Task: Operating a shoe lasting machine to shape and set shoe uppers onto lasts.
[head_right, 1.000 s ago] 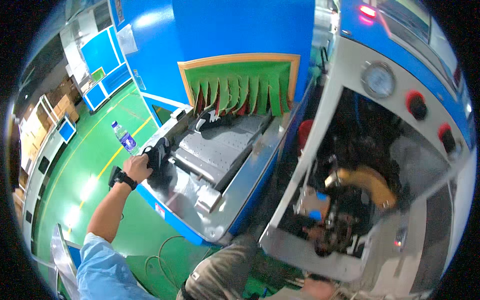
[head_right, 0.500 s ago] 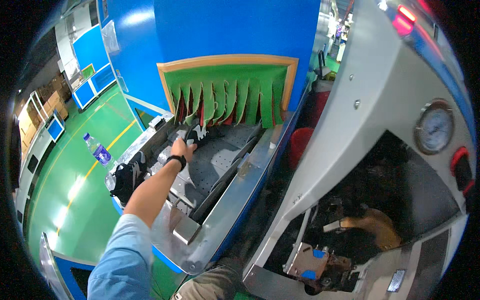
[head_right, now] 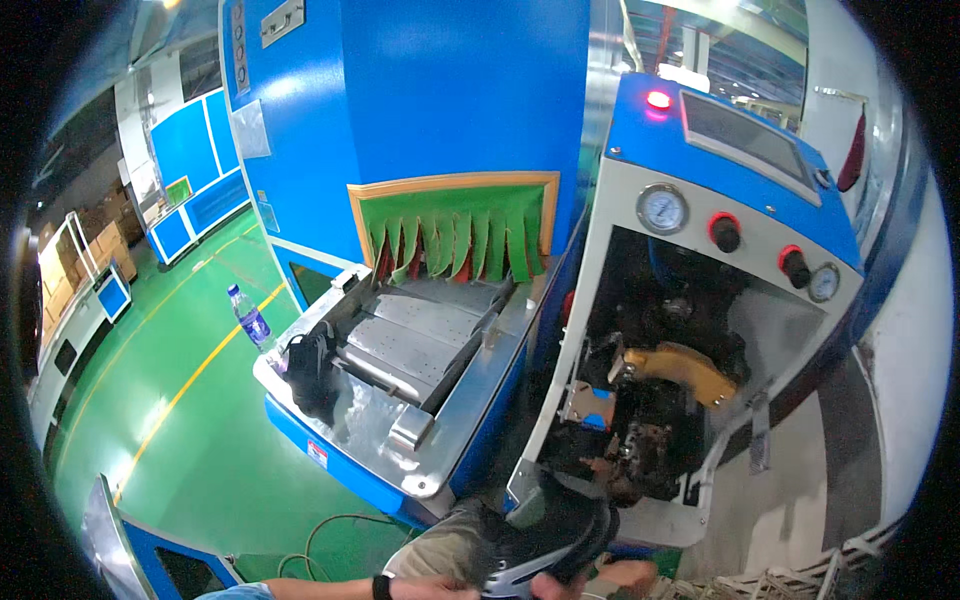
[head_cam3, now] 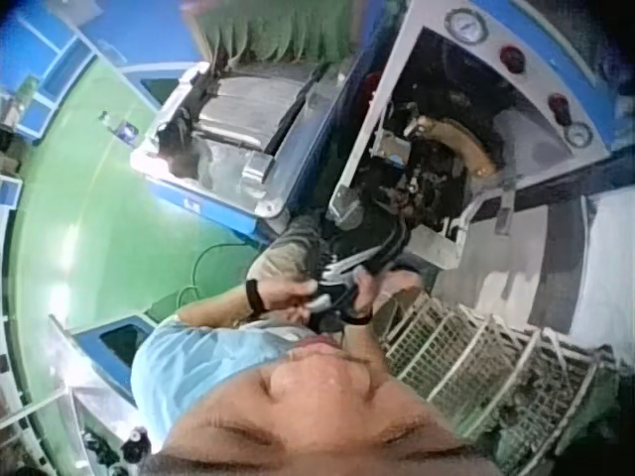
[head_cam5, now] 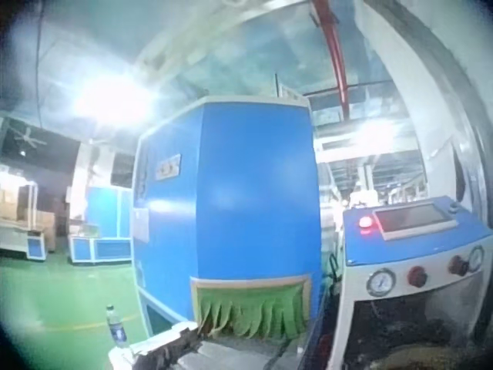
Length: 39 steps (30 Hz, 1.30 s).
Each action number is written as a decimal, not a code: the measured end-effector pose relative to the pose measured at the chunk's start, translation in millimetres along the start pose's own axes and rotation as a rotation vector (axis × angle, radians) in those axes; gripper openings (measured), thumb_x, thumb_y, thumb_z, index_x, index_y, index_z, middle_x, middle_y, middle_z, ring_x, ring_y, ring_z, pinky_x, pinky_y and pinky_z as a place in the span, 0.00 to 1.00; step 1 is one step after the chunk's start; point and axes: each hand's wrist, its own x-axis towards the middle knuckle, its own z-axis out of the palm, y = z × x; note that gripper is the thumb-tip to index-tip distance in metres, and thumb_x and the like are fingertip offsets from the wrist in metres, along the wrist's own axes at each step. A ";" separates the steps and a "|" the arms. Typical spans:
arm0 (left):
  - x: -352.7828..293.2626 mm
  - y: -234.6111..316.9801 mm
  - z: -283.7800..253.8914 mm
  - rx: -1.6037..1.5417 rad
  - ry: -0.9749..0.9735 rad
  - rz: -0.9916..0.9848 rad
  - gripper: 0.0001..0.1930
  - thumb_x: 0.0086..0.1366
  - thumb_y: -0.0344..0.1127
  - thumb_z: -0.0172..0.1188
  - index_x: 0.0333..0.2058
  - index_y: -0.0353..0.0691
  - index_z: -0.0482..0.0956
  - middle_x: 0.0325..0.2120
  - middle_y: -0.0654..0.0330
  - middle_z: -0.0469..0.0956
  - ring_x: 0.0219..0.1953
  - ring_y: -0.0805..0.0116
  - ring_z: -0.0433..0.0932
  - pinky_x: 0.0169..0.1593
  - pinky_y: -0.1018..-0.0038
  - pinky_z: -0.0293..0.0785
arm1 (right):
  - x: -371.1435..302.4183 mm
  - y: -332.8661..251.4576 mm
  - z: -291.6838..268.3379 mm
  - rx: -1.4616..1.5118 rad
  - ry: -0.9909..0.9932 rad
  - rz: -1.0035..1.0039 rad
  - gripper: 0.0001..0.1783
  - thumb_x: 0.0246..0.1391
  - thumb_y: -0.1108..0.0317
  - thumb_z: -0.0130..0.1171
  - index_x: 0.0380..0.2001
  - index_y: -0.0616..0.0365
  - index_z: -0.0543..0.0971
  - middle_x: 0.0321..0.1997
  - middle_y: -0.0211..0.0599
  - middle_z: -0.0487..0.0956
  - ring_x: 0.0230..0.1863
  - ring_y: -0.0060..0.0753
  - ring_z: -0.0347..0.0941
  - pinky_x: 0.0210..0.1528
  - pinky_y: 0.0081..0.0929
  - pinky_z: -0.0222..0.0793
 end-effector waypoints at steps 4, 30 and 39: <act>47.7 -20.3 -16.8 0.551 0.170 0.520 0.53 0.53 0.44 0.77 0.69 0.31 0.52 0.64 0.52 0.64 0.63 0.69 0.65 0.66 0.69 0.62 | 17.8 -67.4 -47.4 0.792 0.095 0.633 0.23 0.58 0.68 0.58 0.56 0.65 0.70 0.52 0.41 0.77 0.39 0.34 0.74 0.39 0.36 0.72; 146.7 109.3 52.6 -0.110 -0.093 0.327 0.08 0.68 0.36 0.61 0.32 0.40 0.76 0.18 0.66 0.72 0.16 0.78 0.66 0.22 0.80 0.58 | 274.5 -104.0 -218.5 -0.292 0.021 0.528 0.45 0.42 0.68 0.69 0.67 0.57 0.67 0.50 0.50 0.81 0.45 0.28 0.78 0.51 0.24 0.71; 178.6 119.7 27.3 -0.249 -0.226 0.306 0.11 0.72 0.41 0.56 0.39 0.39 0.75 0.17 0.65 0.71 0.17 0.76 0.66 0.23 0.80 0.61 | 312.3 -62.5 -198.1 -0.796 -0.116 0.540 0.43 0.49 0.54 0.59 0.70 0.49 0.63 0.42 0.66 0.77 0.47 0.67 0.74 0.54 0.47 0.69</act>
